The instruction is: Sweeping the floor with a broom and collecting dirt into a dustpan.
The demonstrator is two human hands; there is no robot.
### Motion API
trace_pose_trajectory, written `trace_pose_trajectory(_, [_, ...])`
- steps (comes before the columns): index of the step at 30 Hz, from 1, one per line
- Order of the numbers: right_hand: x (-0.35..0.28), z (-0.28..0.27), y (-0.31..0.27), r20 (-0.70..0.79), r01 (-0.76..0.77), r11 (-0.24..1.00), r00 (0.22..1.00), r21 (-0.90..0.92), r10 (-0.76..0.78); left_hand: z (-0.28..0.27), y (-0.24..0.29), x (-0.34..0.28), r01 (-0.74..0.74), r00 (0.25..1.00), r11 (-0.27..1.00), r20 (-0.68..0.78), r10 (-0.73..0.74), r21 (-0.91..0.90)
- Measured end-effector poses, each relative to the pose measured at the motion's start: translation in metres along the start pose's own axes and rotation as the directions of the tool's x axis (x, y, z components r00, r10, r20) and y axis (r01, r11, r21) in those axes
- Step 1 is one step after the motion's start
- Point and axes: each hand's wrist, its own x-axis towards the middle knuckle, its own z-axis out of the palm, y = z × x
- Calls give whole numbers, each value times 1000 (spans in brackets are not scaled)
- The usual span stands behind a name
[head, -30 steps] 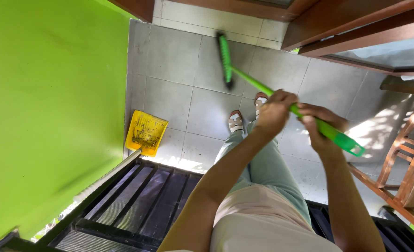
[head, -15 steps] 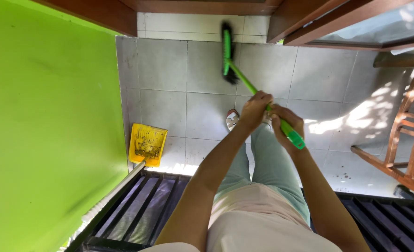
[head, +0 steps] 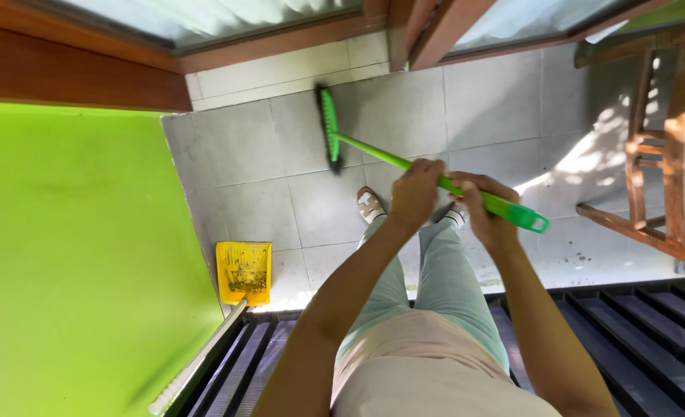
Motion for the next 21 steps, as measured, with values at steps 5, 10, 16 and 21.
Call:
trace_pose_trajectory(5, [-4,-100,-27,-110,106,971,985,-216,-132,42,108,29,-45,980,976,180,85,-214])
trace_pose_trajectory(10, [-2,-174,-34,-180,193,904,944,-382,-278,68,196,56,-148,969,946,149,197,-288])
trace_pose_trajectory(16, [13,-246,-36,-246,109,889,940,-445,-238,81,274,96,-207,963,870,62,261,-447])
trace_pose_trajectory(21, [31,-290,2,-175,209,762,905,-613,-389,133,298,130,-138,946,792,158,284,-595])
